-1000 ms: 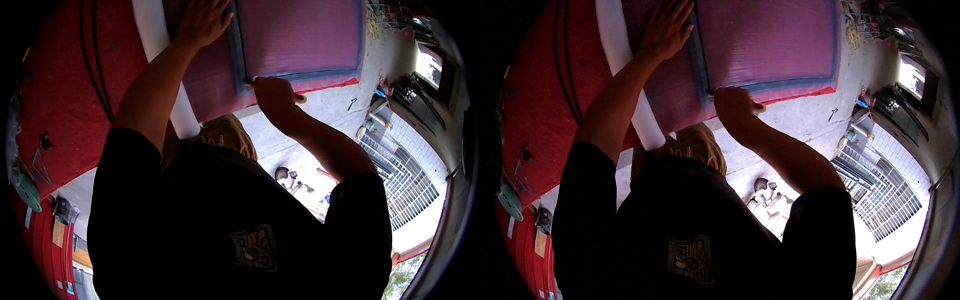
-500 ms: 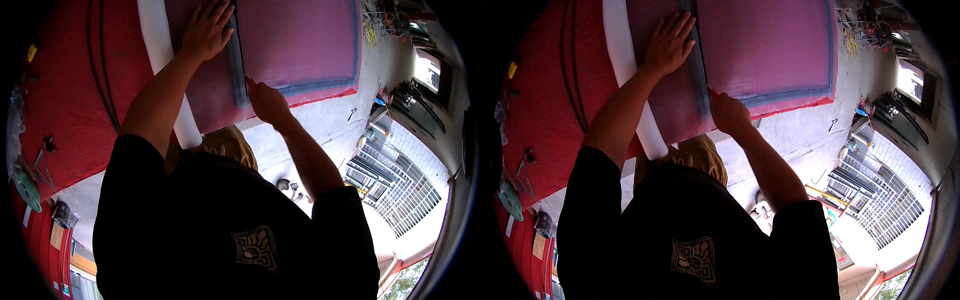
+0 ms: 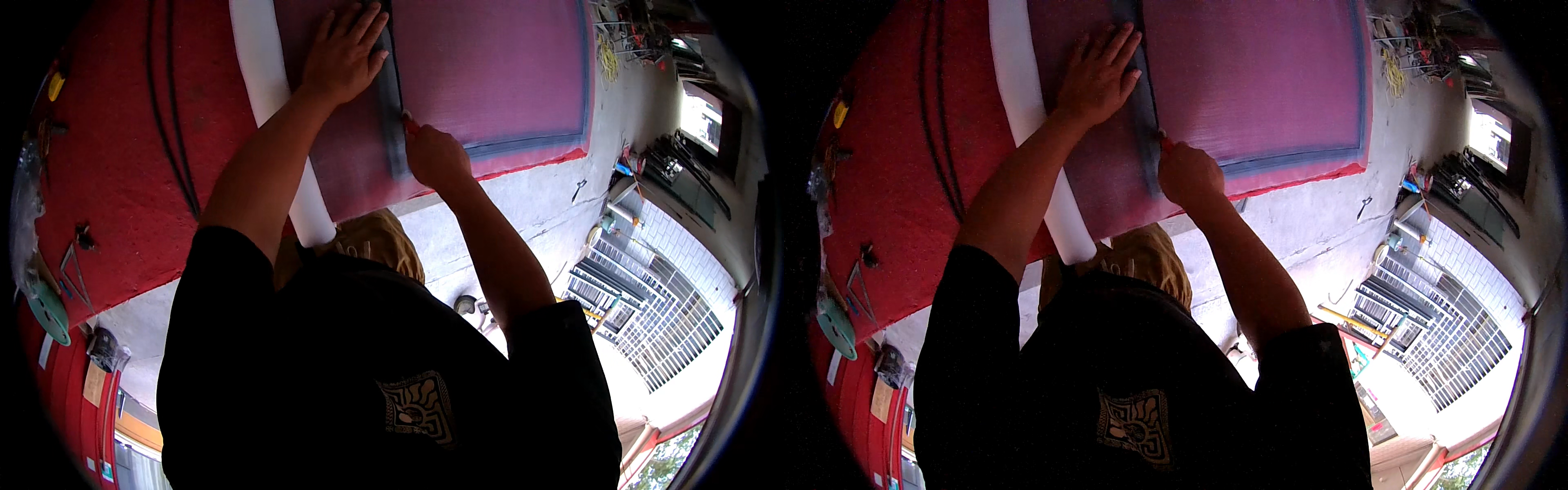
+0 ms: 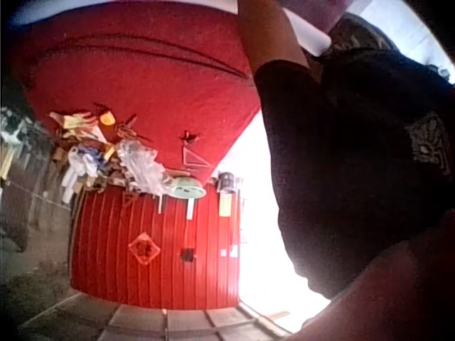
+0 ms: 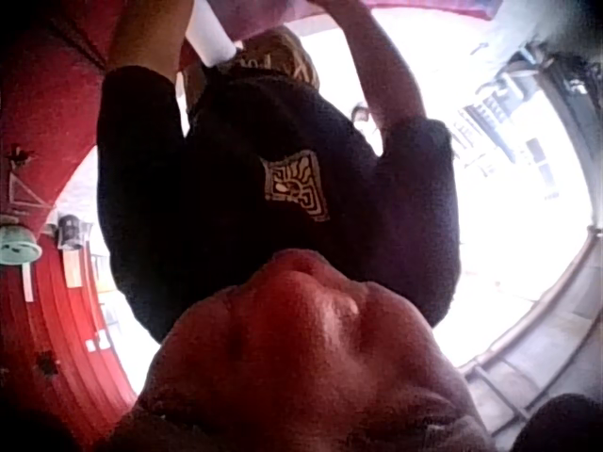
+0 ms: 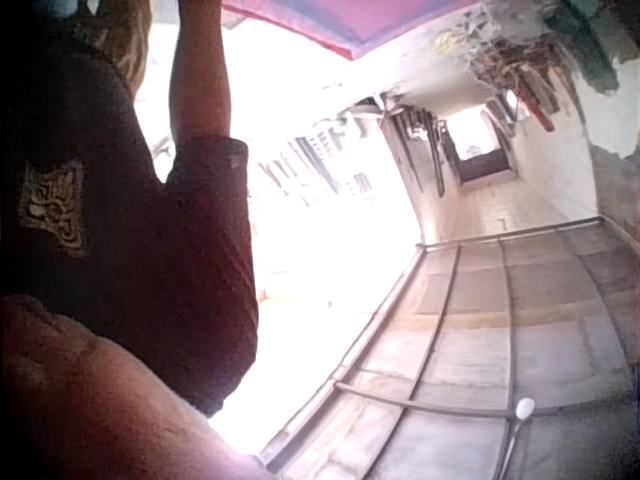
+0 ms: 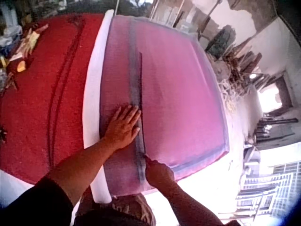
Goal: The person uses a utility knife to trim excess mesh from a metal frame on a table and aligns a length of black rubber spline along the edge.
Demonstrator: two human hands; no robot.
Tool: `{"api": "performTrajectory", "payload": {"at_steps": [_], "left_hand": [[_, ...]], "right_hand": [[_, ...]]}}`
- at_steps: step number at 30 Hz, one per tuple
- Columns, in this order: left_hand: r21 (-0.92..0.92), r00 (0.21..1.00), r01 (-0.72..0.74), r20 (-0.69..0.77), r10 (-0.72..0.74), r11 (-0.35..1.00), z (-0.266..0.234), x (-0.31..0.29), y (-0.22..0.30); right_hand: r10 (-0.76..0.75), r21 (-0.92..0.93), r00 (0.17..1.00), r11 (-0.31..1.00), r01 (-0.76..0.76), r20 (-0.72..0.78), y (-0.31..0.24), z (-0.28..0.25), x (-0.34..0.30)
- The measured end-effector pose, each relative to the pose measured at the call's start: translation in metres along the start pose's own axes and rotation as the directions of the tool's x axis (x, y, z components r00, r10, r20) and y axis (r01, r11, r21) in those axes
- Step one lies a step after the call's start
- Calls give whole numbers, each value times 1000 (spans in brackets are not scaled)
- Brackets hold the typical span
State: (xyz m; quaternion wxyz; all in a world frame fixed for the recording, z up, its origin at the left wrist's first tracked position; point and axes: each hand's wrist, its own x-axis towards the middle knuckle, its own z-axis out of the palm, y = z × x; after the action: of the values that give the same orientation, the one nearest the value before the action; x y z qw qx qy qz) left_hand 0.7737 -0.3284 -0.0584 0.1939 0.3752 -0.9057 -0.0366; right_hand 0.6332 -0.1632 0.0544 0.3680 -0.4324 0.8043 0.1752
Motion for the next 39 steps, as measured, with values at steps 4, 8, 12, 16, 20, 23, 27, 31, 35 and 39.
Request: {"api": "performTrajectory", "payload": {"at_steps": [4, 8, 12, 16, 20, 23, 27, 31, 35, 39], "left_hand": [[-18, 999, 34, 13, -34, 999, -7, 0, -1], [-85, 996, 79, 57, -74, 993, -13, 7, -2], [-211, 971, 126, 226, -77, 969, -12, 60, -19], [-114, 978, 203, 74, -196, 972, 7, 104, -66], [5, 994, 102, 42, -102, 995, 18, 130, -97], [51, 988, 99, 115, -104, 994, 15, 135, -91], [53, 987, 112, 107, -117, 992, 11, 133, -100], [56, 975, 124, 181, -132, 991, -2, 130, -104], [26, 976, 150, 154, -152, 988, -4, 132, -113], [32, 981, 134, 140, -138, 990, 9, 125, -121]], "right_hand": [[-195, -247, 981, 950, 190, 6, -12, -7, 41], [-184, -82, 978, 981, 177, -93, -59, -54, 77], [-111, 72, 993, 992, 107, 43, -100, -132, 63], [-300, -198, 954, 934, 298, 23, -80, -92, 116], [-280, -216, 960, 939, 268, -28, -82, -92, 101], [-229, -184, 973, 957, 227, 9, -98, -128, 109], [-202, -124, 979, 972, 198, -21, -114, -133, 120], [-309, -304, 950, 910, 281, -44, -116, -122, 126], [-366, -295, 922, 874, 387, 125, -155, -182, 129], [-329, -88, 943, 942, 324, -51, -157, -170, 132]]}}
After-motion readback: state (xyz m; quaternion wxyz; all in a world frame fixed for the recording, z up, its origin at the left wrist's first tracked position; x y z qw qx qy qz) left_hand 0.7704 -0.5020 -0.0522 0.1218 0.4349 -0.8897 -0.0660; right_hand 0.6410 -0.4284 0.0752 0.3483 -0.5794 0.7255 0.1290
